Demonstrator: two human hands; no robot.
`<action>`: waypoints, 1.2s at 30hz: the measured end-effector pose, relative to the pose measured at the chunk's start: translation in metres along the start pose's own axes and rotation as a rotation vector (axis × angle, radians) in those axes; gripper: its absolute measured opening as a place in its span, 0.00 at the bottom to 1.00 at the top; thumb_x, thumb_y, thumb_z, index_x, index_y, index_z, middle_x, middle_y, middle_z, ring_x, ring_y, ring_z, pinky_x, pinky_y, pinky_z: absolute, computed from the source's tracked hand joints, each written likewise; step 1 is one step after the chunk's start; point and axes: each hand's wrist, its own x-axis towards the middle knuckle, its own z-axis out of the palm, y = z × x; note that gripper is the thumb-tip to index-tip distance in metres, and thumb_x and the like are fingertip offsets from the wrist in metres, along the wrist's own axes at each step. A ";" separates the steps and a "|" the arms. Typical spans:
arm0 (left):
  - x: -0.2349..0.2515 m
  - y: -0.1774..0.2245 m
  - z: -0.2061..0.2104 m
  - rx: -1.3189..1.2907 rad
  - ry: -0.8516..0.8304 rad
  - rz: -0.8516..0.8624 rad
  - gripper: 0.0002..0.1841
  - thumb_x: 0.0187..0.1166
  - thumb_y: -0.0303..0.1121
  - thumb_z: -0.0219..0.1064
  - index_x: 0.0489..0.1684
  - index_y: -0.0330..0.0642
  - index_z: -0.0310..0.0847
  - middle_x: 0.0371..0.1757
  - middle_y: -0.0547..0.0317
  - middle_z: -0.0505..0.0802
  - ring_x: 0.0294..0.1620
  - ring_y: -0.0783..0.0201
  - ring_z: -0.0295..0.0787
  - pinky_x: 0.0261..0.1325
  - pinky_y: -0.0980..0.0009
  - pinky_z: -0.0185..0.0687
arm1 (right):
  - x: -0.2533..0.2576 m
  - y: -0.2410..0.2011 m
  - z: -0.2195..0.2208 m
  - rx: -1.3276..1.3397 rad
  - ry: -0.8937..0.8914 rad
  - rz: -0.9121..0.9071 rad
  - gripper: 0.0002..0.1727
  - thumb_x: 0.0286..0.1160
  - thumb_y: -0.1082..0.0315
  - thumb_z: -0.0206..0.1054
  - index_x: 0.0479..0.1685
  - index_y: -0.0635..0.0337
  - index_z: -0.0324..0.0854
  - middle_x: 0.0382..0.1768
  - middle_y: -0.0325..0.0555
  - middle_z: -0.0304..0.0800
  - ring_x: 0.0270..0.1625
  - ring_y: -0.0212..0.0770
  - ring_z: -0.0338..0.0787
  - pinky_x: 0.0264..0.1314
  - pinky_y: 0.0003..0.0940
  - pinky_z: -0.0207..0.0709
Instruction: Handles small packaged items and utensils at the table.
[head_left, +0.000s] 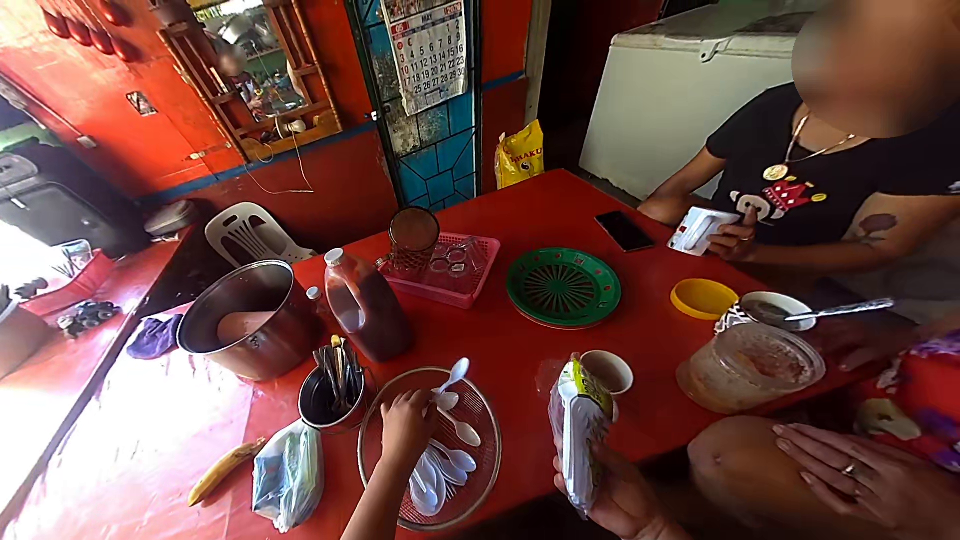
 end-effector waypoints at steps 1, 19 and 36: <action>-0.009 0.001 -0.007 -0.177 0.006 0.003 0.15 0.84 0.39 0.62 0.57 0.45 0.91 0.52 0.58 0.96 0.57 0.62 0.92 0.70 0.53 0.79 | 0.000 -0.001 0.000 -0.002 0.015 -0.010 0.22 0.61 0.56 0.83 0.54 0.54 0.90 0.49 0.50 0.95 0.47 0.44 0.96 0.50 0.42 0.92; -0.121 0.095 -0.052 -0.512 0.043 0.227 0.10 0.80 0.32 0.66 0.44 0.42 0.94 0.32 0.65 0.94 0.29 0.78 0.88 0.37 0.78 0.86 | 0.002 0.007 0.034 -0.225 0.057 -0.146 0.27 0.56 0.65 0.86 0.59 0.55 0.84 0.52 0.52 0.94 0.55 0.48 0.95 0.60 0.51 0.89; -0.110 0.162 -0.009 -0.023 0.512 0.486 0.09 0.76 0.36 0.68 0.37 0.49 0.97 0.26 0.63 0.89 0.24 0.68 0.88 0.24 0.71 0.85 | -0.012 0.021 0.059 -0.317 0.176 -0.180 0.37 0.60 0.69 0.84 0.70 0.58 0.67 0.54 0.49 0.92 0.55 0.47 0.94 0.61 0.49 0.89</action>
